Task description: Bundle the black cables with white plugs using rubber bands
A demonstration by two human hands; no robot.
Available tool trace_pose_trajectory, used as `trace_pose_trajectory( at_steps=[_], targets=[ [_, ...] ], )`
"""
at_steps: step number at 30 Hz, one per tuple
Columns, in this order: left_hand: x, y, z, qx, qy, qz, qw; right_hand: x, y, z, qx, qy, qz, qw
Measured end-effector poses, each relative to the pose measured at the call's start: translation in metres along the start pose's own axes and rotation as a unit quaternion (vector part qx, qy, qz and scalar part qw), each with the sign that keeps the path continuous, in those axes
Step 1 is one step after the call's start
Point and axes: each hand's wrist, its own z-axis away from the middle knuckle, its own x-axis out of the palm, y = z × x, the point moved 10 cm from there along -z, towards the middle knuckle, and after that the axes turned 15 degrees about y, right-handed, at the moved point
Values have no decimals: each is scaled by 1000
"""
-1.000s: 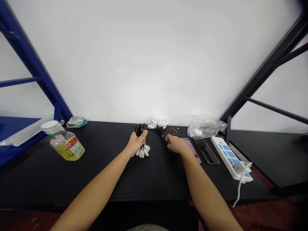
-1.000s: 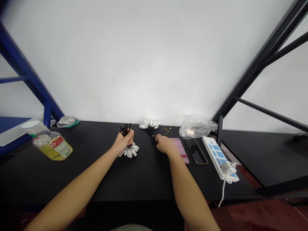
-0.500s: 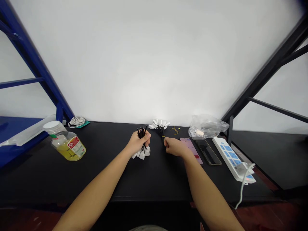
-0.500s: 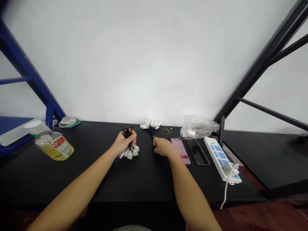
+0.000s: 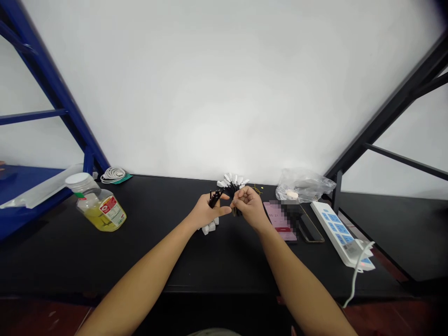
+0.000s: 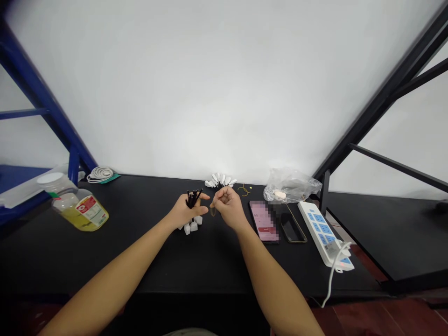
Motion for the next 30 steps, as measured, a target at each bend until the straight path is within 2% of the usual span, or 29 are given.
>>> trace_pose_trajectory(
  at_steps=[2,7,13,20,24,30],
  targets=[
    [4,0,2,-3,-15,-16,1000,4,-1,4,0,8,-14,1000],
    [1,1,1,-5,10,-39,999,4,-2,6,-4,24,-28,999],
    [3,1,2,-1,-5,-58,998,1,-6,6,-19,45,-57,997],
    [1,11,1,42,1,-65,997,1,-5,8,-6,50,-79,996],
    [-5,3,-1,34,31,-57,997,5,9,4,55,8,-78,995],
    [-16,-4,-2,56,104,-55,991,16,25,11,98,-119,65,986]
  ],
)
